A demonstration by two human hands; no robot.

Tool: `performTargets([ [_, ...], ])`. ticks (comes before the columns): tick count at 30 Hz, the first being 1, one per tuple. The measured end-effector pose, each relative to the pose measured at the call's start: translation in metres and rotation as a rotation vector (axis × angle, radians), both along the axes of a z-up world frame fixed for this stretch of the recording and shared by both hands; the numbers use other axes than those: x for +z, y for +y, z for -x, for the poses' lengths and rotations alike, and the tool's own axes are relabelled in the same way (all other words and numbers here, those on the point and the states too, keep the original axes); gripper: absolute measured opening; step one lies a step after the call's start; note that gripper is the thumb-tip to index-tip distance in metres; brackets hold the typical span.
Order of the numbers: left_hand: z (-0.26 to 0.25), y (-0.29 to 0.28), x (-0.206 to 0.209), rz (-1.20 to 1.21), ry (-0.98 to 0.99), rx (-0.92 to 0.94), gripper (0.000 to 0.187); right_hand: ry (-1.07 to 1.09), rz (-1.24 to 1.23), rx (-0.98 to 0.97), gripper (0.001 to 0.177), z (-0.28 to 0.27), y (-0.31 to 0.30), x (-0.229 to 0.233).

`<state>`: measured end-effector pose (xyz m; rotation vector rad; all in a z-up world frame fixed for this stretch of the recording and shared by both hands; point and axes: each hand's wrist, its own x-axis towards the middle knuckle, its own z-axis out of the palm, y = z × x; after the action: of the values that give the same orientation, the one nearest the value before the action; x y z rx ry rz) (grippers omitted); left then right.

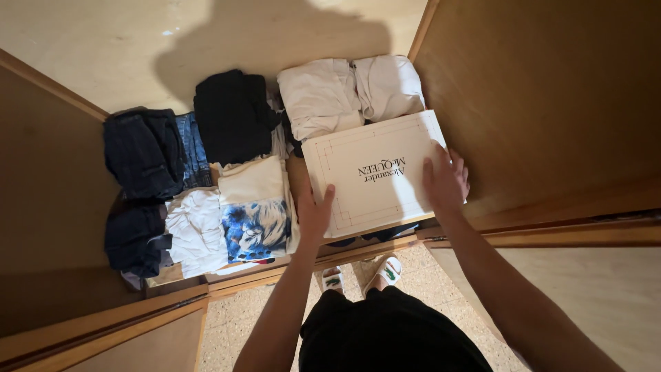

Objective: Organizing clothes and a box inside a bedroom closet by moving them from around the room and rearranging items on the shelves.

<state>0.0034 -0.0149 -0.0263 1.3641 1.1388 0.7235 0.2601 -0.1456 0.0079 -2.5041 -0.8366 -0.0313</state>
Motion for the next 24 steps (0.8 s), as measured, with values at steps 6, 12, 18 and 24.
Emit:
performTargets([
  [6, -0.006, -0.011, 0.008, -0.049, 0.217, 0.014, 0.077, 0.079, 0.105, -0.050, 0.057, 0.001, -0.002, -0.006],
  [12, -0.013, 0.000, -0.045, -0.056, 0.261, -0.043, 0.073, 0.069, 0.145, -0.043, 0.060, -0.004, -0.001, -0.010],
  [18, -0.011, 0.004, -0.054, -0.034, 0.303, -0.032, 0.078, 0.105, 0.234, -0.026, 0.059, -0.006, 0.003, -0.008],
  [24, 0.023, 0.019, -0.038, -0.077, 0.125, -0.125, 0.088, 0.053, 0.144, 0.031, 0.049, 0.003, 0.000, -0.013],
])
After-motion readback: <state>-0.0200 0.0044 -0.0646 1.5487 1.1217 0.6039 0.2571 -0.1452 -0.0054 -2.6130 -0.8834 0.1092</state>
